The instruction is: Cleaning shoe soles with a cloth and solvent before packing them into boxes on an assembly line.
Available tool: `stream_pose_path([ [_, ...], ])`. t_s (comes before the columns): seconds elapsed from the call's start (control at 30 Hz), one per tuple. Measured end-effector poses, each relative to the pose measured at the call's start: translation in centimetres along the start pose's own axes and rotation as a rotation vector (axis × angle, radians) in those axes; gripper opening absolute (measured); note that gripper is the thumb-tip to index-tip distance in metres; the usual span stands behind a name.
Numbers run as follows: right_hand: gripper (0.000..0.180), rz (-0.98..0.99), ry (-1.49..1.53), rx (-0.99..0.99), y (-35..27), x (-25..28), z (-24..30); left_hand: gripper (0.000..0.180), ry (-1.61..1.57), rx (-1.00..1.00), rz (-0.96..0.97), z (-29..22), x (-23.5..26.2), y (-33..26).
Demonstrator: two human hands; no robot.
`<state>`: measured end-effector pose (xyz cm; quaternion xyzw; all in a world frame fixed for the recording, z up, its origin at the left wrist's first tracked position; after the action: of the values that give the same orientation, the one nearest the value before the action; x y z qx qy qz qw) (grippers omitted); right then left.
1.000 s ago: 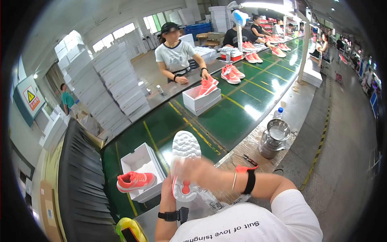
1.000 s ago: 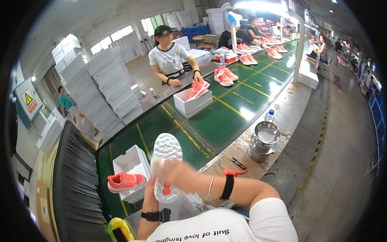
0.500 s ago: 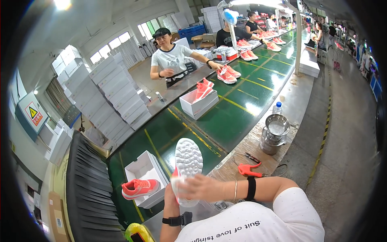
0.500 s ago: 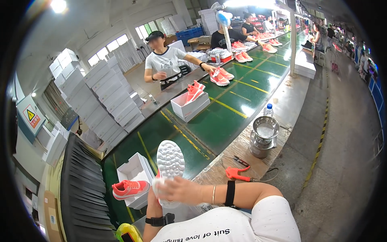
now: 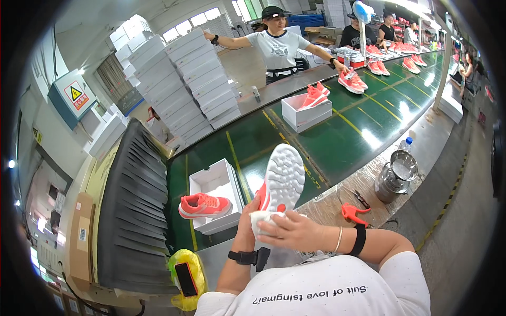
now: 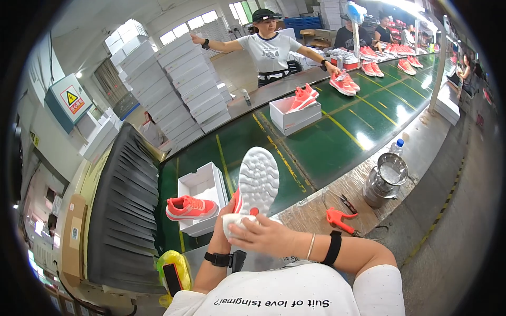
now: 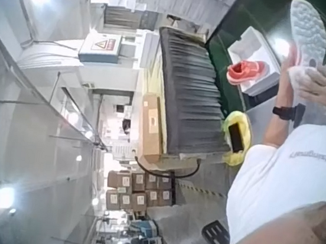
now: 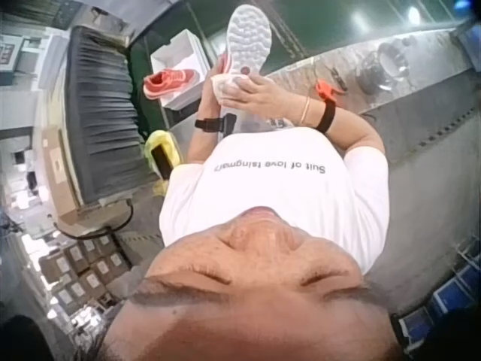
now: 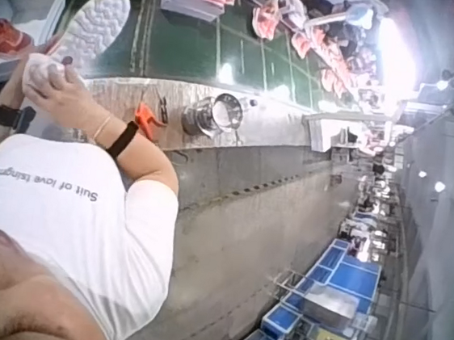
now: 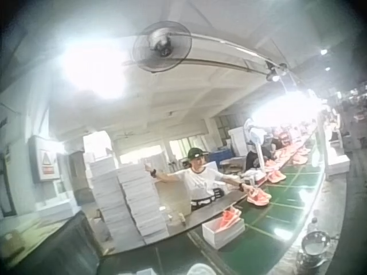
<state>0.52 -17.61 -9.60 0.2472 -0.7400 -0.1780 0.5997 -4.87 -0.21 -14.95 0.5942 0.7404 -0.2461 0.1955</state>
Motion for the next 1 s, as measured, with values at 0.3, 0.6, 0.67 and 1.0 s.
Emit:
stream_pose_path([
  [0.3,0.044,0.079,0.145,-0.673,-0.5,3.2,-12.9,0.044,0.077,0.073,0.01,-0.8,-0.6,-2.4],
  [0.6,0.053,-0.155,0.242,-0.377,-1.2,4.4,-6.9,0.043,-0.206,0.038,0.062,-1.4,-2.4,-1.8],
  [0.67,0.051,-0.034,0.247,-0.266,-3.3,2.3,-3.1,0.041,-0.296,0.003,0.115,-1.0,-1.5,0.2],
  [1.0,0.051,-0.246,0.387,-0.503,-1.2,5.1,-7.8,0.044,-0.394,0.044,0.16,-0.7,-3.3,1.7],
])
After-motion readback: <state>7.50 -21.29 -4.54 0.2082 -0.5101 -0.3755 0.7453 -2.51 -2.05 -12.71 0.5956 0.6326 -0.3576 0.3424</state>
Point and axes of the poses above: each hand's wrist, its own y-axis towards the middle knuckle, its own x-axis out of the back of the hand, z = x × y, the point moved 1 cm from there along y, towards the middle knuckle, and after that the axes turned 8 degrees about z, right-handed, at the moved point
